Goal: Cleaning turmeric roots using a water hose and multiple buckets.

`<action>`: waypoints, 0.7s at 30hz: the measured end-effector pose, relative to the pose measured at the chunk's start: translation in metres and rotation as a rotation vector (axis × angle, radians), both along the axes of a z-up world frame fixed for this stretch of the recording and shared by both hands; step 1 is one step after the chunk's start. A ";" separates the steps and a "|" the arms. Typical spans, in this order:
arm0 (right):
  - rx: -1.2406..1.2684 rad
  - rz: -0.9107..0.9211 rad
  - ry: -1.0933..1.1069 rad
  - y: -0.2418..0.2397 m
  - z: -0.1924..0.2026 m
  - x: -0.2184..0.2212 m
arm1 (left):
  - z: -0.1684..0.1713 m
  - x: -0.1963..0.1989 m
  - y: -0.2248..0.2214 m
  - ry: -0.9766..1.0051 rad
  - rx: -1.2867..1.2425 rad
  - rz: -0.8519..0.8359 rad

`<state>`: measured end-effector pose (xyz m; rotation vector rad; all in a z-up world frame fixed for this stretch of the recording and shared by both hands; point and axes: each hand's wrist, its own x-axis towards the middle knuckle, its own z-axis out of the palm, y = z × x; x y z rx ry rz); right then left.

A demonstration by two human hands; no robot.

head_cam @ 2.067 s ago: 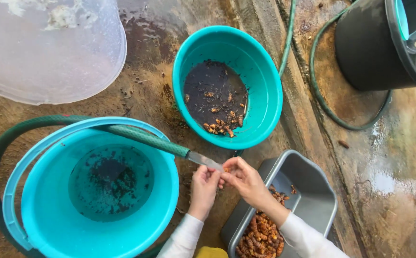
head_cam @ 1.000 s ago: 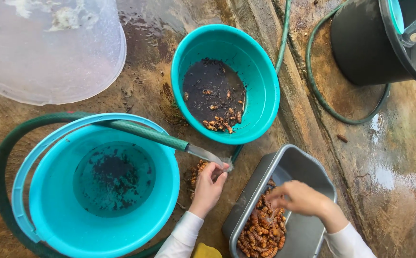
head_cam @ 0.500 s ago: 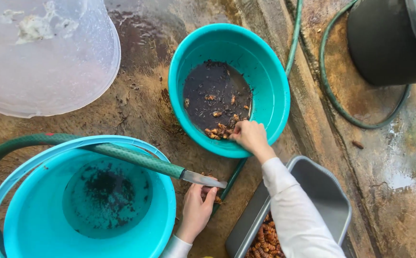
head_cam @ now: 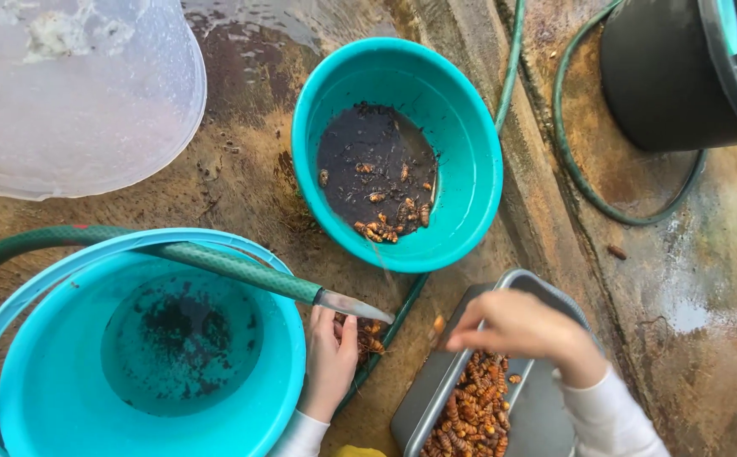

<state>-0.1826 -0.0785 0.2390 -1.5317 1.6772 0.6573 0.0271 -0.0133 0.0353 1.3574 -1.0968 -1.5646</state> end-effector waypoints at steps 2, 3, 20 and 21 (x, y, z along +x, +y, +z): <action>0.063 0.019 0.021 0.003 -0.016 0.001 | 0.007 0.000 -0.004 0.015 -0.017 0.000; 0.134 0.039 0.037 0.004 -0.026 0.002 | 0.010 0.000 -0.006 0.026 -0.026 0.000; -0.601 0.316 -0.049 -0.107 -0.211 -0.026 | 0.004 -0.001 0.002 0.032 -0.015 -0.093; -0.597 0.227 -0.071 -0.107 -0.198 -0.028 | 0.006 0.000 0.001 0.038 -0.023 -0.090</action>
